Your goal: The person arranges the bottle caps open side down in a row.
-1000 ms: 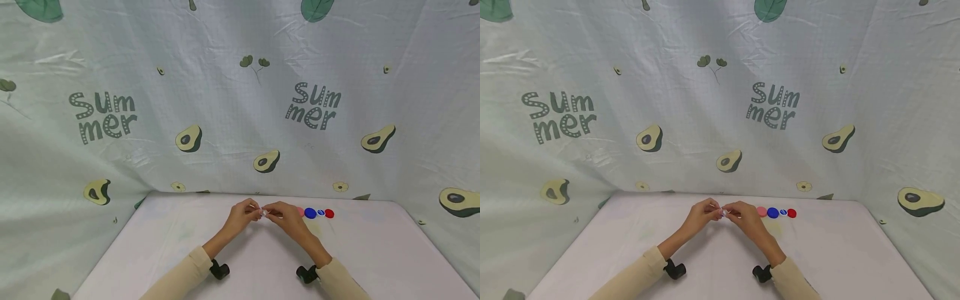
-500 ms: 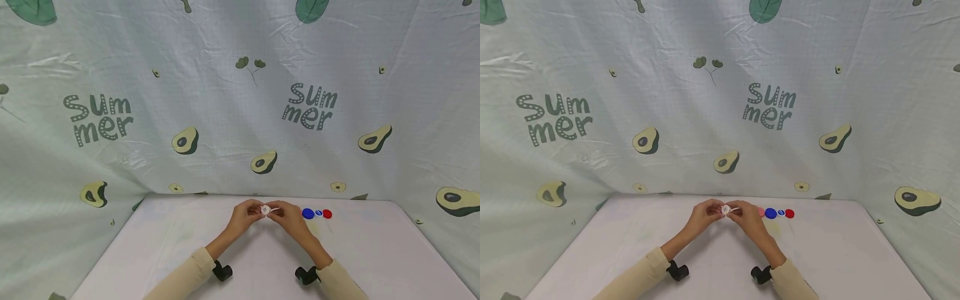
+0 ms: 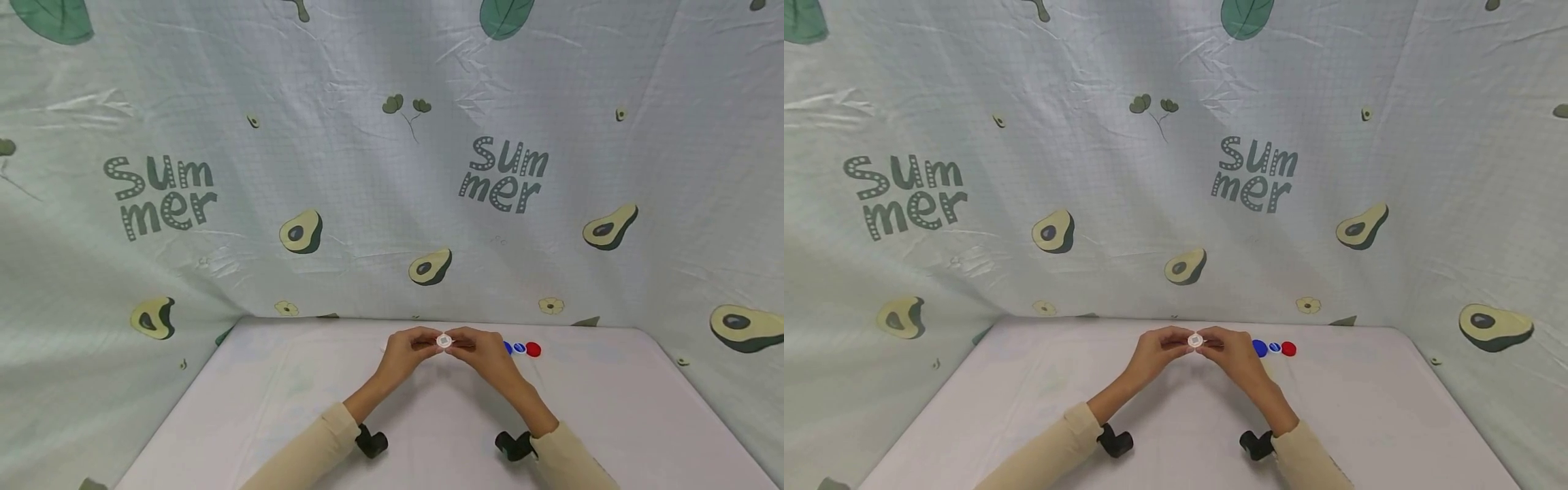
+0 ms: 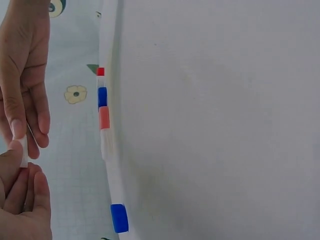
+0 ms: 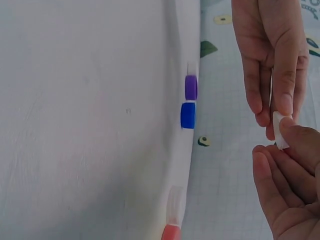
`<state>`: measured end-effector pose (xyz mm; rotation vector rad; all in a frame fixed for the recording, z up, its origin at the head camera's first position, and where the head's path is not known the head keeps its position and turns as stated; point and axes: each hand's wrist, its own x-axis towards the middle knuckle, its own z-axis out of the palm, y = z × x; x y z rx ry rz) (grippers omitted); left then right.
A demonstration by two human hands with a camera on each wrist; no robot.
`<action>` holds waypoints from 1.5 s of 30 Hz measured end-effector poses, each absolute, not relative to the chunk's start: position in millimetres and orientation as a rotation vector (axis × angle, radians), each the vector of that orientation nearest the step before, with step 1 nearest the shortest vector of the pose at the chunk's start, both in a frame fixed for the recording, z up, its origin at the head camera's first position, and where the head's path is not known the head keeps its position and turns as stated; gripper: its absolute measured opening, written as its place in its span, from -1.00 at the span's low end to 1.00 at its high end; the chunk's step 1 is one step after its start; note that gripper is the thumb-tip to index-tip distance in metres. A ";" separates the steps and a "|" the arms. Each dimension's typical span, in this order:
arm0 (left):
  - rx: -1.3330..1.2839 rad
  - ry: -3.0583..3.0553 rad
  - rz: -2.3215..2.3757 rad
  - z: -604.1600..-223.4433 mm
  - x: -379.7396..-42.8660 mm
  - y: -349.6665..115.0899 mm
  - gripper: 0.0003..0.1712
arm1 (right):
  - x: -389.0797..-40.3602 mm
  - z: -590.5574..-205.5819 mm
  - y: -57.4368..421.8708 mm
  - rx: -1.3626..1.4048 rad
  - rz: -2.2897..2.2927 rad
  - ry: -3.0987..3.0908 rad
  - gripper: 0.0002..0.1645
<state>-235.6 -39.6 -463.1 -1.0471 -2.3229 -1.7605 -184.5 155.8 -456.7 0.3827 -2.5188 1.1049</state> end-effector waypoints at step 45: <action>-0.981 -2.476 -1.720 -473.6 -253.0 14.8 -0.78 | -188.2 -463.4 205.3 0.224 1.067 -2.617 -0.74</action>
